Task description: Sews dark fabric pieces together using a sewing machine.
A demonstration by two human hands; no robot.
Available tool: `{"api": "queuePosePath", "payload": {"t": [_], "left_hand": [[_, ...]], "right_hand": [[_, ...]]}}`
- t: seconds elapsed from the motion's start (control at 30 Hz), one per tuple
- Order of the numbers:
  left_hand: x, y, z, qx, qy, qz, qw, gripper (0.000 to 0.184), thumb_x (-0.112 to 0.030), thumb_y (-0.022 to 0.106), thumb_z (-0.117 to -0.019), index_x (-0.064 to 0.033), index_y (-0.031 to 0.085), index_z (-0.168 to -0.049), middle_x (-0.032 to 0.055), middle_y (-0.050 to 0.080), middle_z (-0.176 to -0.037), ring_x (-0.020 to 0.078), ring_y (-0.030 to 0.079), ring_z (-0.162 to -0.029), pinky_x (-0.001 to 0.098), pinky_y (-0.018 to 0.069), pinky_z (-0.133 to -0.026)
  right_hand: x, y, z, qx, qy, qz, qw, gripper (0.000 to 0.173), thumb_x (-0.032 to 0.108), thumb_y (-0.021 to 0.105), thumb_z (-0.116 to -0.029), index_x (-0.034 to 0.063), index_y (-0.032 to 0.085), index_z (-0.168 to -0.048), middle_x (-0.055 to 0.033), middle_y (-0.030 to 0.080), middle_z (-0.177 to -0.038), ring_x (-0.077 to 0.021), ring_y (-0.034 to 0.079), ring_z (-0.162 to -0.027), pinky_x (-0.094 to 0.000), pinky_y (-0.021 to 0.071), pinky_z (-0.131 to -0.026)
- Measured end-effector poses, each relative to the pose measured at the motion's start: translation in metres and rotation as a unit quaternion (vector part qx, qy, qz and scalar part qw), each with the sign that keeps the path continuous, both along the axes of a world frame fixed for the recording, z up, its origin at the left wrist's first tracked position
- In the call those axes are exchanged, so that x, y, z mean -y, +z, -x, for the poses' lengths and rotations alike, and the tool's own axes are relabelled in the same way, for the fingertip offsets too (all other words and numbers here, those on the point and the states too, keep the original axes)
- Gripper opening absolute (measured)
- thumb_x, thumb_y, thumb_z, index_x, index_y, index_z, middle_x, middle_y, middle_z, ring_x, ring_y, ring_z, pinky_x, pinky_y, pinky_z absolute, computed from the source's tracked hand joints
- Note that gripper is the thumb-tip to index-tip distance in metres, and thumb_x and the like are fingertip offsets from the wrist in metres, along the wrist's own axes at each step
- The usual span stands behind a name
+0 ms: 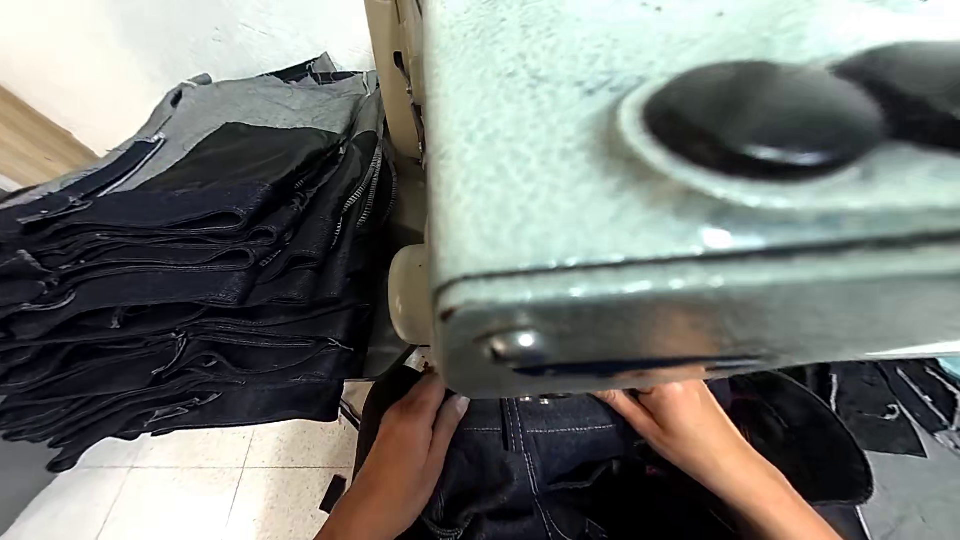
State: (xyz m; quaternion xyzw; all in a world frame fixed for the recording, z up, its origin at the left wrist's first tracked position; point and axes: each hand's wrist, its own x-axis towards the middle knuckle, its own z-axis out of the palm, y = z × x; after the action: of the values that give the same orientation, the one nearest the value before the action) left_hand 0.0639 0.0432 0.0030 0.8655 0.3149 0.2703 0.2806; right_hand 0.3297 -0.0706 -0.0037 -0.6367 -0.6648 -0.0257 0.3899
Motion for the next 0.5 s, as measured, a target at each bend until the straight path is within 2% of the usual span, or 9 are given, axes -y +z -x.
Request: {"api": "queuePosePath", "payload": {"t": [0.13, 0.23, 0.4, 0.5], "left_hand": [[-0.004, 0.008, -0.002, -0.029, -0.047, 0.115, 0.992, 0.048, -0.04, 0.042, -0.1082, -0.0004, 0.068, -0.119, 0.0121, 0.073, -0.105, 0.0132, 0.07, -0.101, 0.0329, 0.0546, -0.092], [-0.008, 0.012, -0.004, -0.055, -0.056, 0.18, 0.98, 0.053, -0.045, 0.041, -0.1075, -0.0003, 0.064, -0.125, 0.0107, 0.072, -0.104, 0.0123, 0.068, -0.101, 0.0346, 0.0546, -0.092], [-0.005, 0.012, -0.008, -0.066, -0.046, 0.197, 0.977, 0.053, -0.045, 0.04, -0.1064, 0.0005, 0.061, -0.125, 0.0082, 0.069, -0.093, 0.0134, 0.067, -0.089, 0.036, 0.0549, -0.082], [-0.004, 0.01, -0.011, -0.053, -0.037, 0.19, 0.98, 0.05, -0.043, 0.042, -0.1062, 0.0004, 0.06, -0.124, 0.0059, 0.068, -0.089, 0.0107, 0.066, -0.085, 0.0334, 0.0547, -0.081]], "right_hand": [[0.001, 0.001, -0.002, 0.008, -0.001, 0.011, 1.0, 0.042, 0.047, 0.051, -0.1028, 0.0164, 0.071, -0.081, 0.0058, 0.068, -0.076, -0.0049, 0.065, -0.08, -0.0296, 0.0499, -0.084], [0.002, -0.002, -0.003, 0.014, -0.007, 0.014, 1.0, 0.043, 0.047, 0.05, -0.1031, 0.0166, 0.071, -0.082, 0.006, 0.066, -0.075, -0.0066, 0.065, -0.079, -0.0319, 0.0516, -0.08], [0.005, -0.002, 0.002, 0.015, -0.024, 0.032, 0.999, 0.042, 0.047, 0.048, -0.1031, 0.0173, 0.073, -0.085, 0.0058, 0.068, -0.078, -0.0085, 0.066, -0.081, -0.0323, 0.0522, -0.078], [0.004, -0.004, 0.003, 0.008, -0.024, 0.037, 0.999, 0.041, 0.047, 0.049, -0.103, 0.0178, 0.073, -0.087, 0.0059, 0.069, -0.081, -0.0088, 0.067, -0.084, -0.0331, 0.0527, -0.08]]}}
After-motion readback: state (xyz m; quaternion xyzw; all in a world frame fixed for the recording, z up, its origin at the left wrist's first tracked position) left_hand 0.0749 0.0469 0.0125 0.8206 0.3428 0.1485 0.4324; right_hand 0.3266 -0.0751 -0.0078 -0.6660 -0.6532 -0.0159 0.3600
